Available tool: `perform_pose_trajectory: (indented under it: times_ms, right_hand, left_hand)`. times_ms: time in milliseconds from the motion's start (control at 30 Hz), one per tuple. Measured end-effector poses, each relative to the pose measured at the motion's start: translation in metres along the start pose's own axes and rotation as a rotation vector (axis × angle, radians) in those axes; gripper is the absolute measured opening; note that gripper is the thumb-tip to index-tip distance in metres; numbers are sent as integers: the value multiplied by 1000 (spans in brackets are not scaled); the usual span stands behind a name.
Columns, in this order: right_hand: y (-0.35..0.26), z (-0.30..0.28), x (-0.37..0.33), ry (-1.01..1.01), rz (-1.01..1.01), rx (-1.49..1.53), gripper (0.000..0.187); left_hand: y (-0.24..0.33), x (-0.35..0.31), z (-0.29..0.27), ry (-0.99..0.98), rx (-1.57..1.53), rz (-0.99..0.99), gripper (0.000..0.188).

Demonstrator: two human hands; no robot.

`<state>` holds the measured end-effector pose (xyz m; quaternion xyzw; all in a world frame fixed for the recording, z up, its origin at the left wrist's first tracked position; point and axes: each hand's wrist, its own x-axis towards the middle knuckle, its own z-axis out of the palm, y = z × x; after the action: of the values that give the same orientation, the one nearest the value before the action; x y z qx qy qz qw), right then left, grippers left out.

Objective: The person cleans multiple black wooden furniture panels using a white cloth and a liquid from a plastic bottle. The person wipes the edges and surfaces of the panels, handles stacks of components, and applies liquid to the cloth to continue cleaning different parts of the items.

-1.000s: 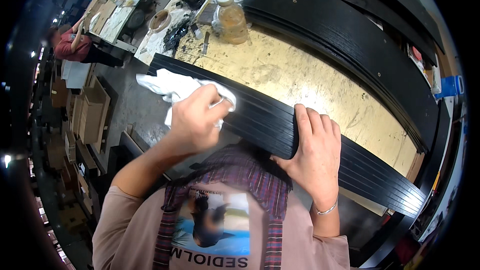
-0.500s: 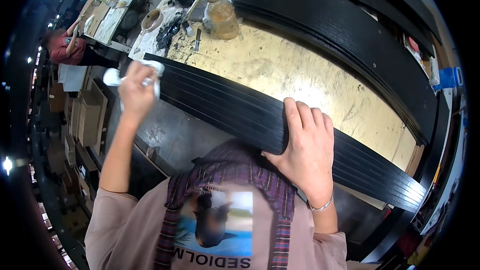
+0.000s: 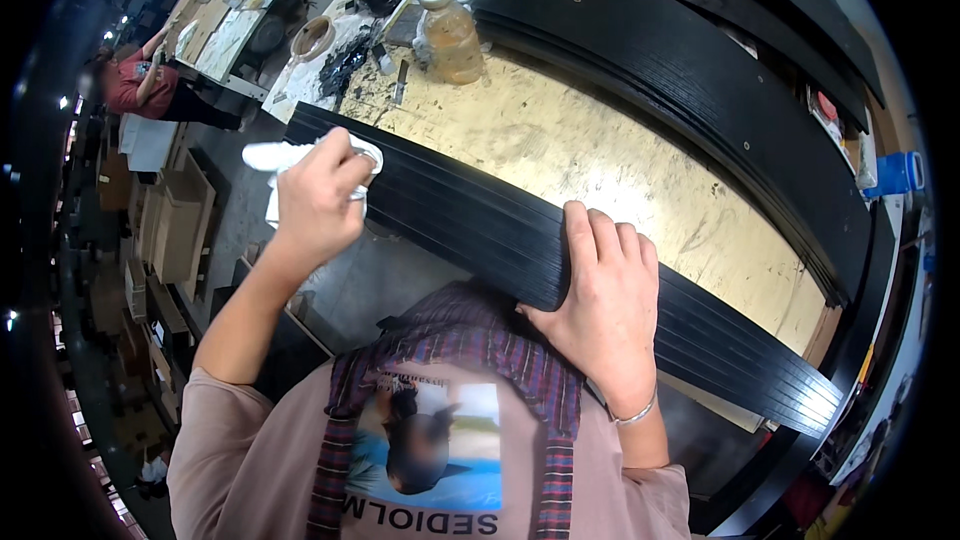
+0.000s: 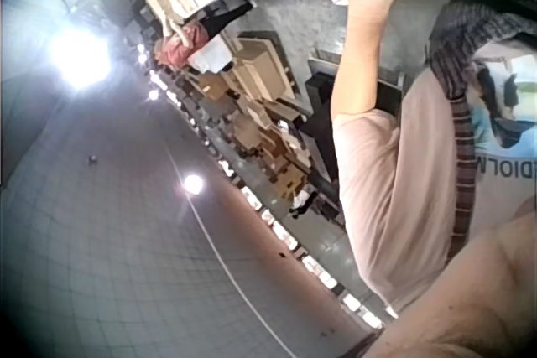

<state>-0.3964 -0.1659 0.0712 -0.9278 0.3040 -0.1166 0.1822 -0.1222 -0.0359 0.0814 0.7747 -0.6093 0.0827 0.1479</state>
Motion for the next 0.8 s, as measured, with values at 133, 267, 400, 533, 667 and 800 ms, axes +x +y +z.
perform_pose_trajectory:
  times_ms: [133,267,400,533,667,800]
  right_hand:
    - [2,0,-1,16,12,-11,96]
    - [2,-2,1,-5,16,9,97]
    - [3,-1,1,-40,17,50,102]
    - [7,1,-1,-19,52,42,102]
    - [5,1,1,-26,41,42,102]
    - [7,1,-1,-19,8,47,104]
  left_hand:
    - [-40,2,-4,52,146,-55,22]
    - [11,6,17,15,-108,23,13]
    - [103,12,35,-23,-480,289,10]
    - [57,25,23,-50,-357,135,7]
    - [57,25,27,15,-312,115,7]
    - [117,29,43,9,-482,354,13]
